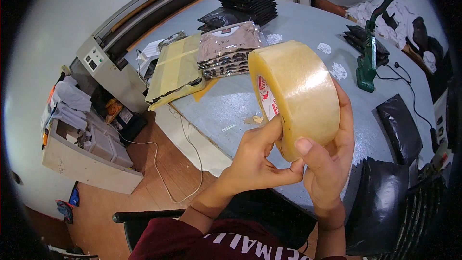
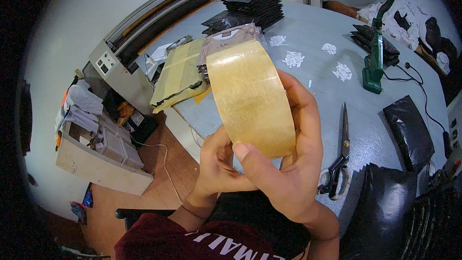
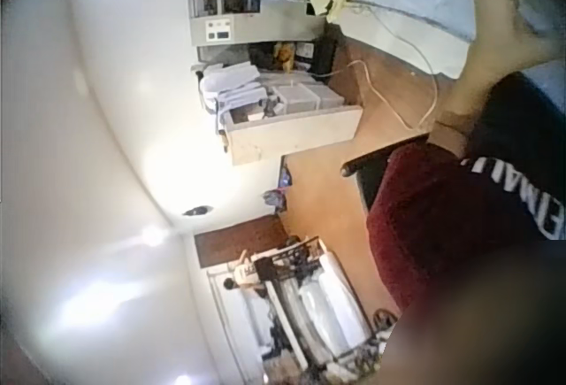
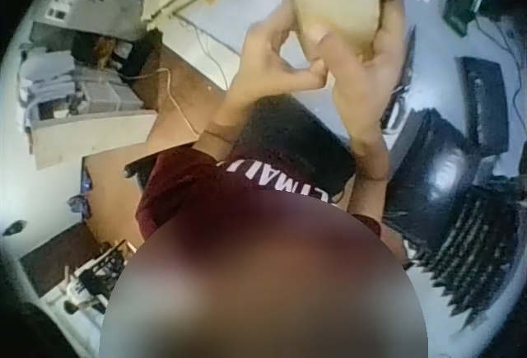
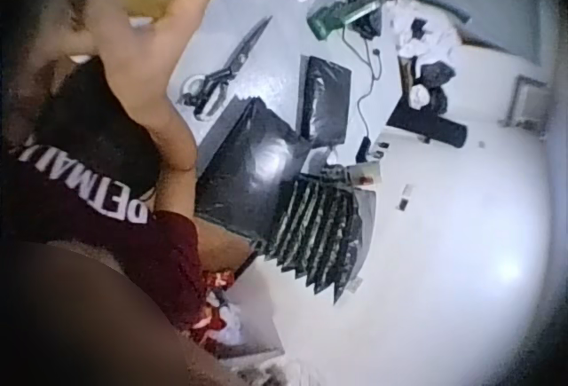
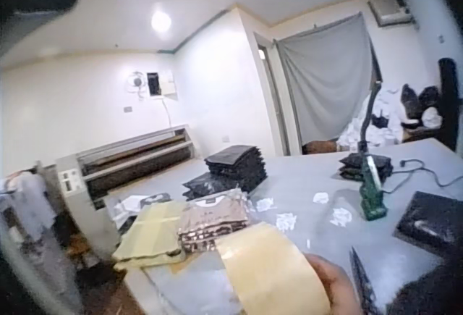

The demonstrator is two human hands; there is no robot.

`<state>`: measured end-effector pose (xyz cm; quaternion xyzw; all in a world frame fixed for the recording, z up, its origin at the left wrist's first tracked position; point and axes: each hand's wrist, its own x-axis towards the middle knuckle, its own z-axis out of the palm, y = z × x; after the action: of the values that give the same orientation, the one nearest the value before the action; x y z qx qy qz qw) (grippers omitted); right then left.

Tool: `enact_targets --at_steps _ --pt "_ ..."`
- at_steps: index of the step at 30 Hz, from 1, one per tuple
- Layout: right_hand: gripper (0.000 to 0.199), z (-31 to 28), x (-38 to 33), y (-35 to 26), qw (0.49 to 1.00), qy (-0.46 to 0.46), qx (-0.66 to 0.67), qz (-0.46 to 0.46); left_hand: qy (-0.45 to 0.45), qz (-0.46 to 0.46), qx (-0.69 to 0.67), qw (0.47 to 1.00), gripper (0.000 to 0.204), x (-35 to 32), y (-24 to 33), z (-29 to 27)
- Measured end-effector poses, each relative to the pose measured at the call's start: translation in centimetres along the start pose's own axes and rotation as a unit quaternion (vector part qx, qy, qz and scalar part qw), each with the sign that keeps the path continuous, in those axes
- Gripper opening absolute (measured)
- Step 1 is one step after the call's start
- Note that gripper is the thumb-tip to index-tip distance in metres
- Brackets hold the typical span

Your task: Packing clothing items into black plastic shipping bags and sealing them with tape.

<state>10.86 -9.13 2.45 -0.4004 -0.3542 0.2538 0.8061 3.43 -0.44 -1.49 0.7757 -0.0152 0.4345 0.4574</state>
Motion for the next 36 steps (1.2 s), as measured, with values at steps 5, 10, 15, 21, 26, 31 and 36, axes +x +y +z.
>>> enact_targets --at_steps 5,10,15,21,26,31,36 --pt "0.068 -0.8 0.1 0.7 0.997 -0.048 0.032 -0.043 -0.016 -0.027 -0.038 0.999 0.047 0.2 0.5 -0.3" --pt "0.079 -0.1 0.0 -0.3 0.999 -0.029 0.008 0.011 -0.020 -0.064 -0.103 0.992 0.049 0.3 1.2 -0.5" --pt "0.081 -0.2 0.0 -0.1 1.000 -0.017 0.009 0.020 -0.027 -0.049 -0.019 0.998 0.052 -0.1 0.8 -0.5" --pt "0.070 -0.9 0.1 0.5 0.995 -0.078 0.060 -0.023 -0.007 -0.009 0.028 1.000 0.047 0.0 0.5 -0.3" --pt "0.069 -1.0 0.0 0.5 0.995 -0.059 0.079 -0.006 -0.016 -0.023 0.052 0.998 0.043 0.1 0.7 -0.2" --pt "0.069 -0.3 0.1 0.6 0.997 -0.038 0.069 0.008 -0.034 -0.036 0.014 0.999 0.042 0.3 0.8 -1.1" --pt "0.067 -0.7 0.0 -0.3 0.976 -0.078 0.198 0.053 -0.024 -0.145 -0.186 0.972 0.057 0.1 2.0 -1.9"
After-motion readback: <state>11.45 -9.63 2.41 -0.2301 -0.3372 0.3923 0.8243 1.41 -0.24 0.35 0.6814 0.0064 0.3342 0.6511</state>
